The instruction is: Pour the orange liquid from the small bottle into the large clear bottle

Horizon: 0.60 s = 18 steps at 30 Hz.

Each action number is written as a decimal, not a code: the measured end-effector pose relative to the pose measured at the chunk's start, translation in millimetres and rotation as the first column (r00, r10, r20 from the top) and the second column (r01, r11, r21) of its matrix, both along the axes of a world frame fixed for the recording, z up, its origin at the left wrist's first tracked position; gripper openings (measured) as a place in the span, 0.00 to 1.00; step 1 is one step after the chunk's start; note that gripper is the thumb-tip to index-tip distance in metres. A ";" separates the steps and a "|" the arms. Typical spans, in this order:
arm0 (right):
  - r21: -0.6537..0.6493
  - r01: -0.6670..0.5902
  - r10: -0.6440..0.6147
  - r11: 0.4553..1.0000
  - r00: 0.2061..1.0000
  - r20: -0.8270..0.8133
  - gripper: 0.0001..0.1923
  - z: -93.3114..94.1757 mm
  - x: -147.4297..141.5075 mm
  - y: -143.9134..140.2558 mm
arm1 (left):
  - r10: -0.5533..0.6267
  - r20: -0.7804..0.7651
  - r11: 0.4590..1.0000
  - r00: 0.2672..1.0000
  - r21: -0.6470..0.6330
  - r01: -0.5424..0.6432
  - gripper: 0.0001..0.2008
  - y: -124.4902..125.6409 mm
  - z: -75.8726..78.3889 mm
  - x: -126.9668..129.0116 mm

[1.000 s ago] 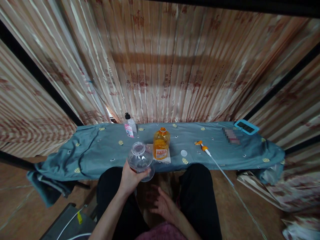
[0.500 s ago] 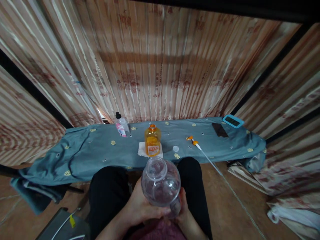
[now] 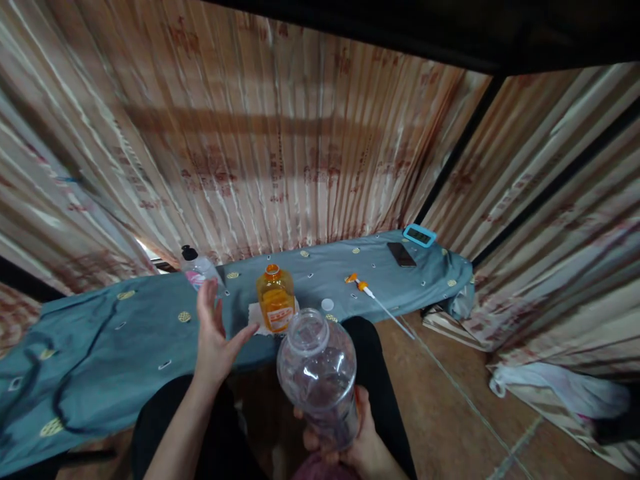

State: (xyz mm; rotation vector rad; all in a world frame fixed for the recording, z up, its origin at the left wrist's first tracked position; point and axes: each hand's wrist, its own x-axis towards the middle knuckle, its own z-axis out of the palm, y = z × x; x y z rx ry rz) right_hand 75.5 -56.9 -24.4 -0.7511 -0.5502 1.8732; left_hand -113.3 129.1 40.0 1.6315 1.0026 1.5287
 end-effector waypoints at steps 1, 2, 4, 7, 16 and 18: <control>-0.013 0.005 -0.006 1.000 0.997 -0.082 0.49 -2.1 4.2 2.0 | -0.002 -0.079 1.000 0.997 -0.011 0.001 0.65 16.7 -7.7 4.0; -0.025 0.008 -0.012 1.000 0.986 -0.166 0.47 -5.1 8.8 4.7 | -0.021 -0.136 0.999 0.990 -0.029 0.017 0.68 31.5 -16.0 8.8; -0.029 0.024 -0.032 0.999 0.957 -0.289 0.43 -12.4 18.3 12.1 | -0.086 -0.190 0.995 0.978 -0.058 0.077 0.69 54.6 -32.4 19.2; 0.010 0.094 -0.083 0.996 0.925 -0.372 0.39 -21.1 30.6 25.4 | -0.179 -0.178 0.980 0.968 -0.120 0.159 0.66 73.2 -49.9 32.5; -0.005 0.280 -0.261 0.960 0.891 -0.371 0.30 -11.1 42.6 40.8 | -0.222 -0.077 0.953 0.972 -0.226 0.199 0.39 70.4 -59.0 54.6; -0.032 0.291 -0.283 0.956 0.890 -0.356 0.27 -8.4 42.8 42.5 | -0.224 -0.083 0.951 0.971 -0.235 0.199 0.34 67.8 -57.3 56.1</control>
